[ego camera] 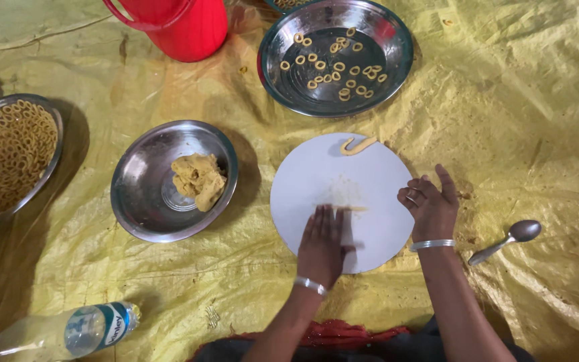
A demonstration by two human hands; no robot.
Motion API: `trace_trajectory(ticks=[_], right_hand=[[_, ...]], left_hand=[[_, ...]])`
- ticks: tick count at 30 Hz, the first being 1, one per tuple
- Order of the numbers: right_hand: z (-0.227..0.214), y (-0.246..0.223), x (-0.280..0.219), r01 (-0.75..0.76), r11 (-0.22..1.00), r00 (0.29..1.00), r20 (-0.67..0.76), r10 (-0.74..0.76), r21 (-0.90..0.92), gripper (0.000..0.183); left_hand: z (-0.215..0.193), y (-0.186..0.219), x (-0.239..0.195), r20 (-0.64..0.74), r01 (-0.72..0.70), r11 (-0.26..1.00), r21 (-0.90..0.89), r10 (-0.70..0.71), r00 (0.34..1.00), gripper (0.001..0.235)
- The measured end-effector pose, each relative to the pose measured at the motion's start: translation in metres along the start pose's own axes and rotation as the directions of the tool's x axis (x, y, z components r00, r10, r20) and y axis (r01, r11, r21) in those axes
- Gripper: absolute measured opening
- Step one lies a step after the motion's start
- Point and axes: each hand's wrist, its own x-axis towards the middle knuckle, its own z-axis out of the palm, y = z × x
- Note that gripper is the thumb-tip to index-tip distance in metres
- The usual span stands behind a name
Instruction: The person shapes dough into small ring-shaped snacks by hand. They roll small pieces of dough into thin strips, join the ends to form rings, and place the finished rings into a metal tray. The process is repeated continuously throughout the clip.
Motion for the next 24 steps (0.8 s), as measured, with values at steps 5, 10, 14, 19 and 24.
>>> trace_trajectory(ticks=[5, 10, 14, 19, 24], right_hand=[[0.003, 0.000, 0.002, -0.001, 1.000, 1.000, -0.008, 0.001, 0.005, 0.064], [0.004, 0.003, 0.005, -0.033, 0.999, 0.999, -0.023, 0.033, -0.013, 0.061], [0.004, 0.002, 0.005, -0.042, 0.999, 0.999, -0.010, 0.042, 0.011, 0.059], [0.007, -0.003, 0.001, -0.045, 0.999, 0.999, -0.017, 0.045, 0.012, 0.057], [0.009, -0.005, -0.001, -0.054, 0.999, 0.998, -0.026, 0.054, 0.010, 0.055]], left_hand=[[0.005, 0.023, -0.019, -0.086, -0.043, 0.992, -0.122, 0.033, 0.996, 0.097], [0.012, 0.014, 0.038, -0.152, -0.044, 0.987, -0.152, 0.020, 0.988, 0.090], [0.015, 0.009, 0.059, -0.164, -0.030, 0.993, -0.111, 0.011, 0.986, 0.086], [0.014, 0.025, 0.002, -0.144, -0.020, 0.980, -0.200, -0.009, 0.989, 0.085], [0.016, 0.026, -0.008, -0.208, -0.027, 0.975, -0.219, -0.019, 0.978, 0.087]])
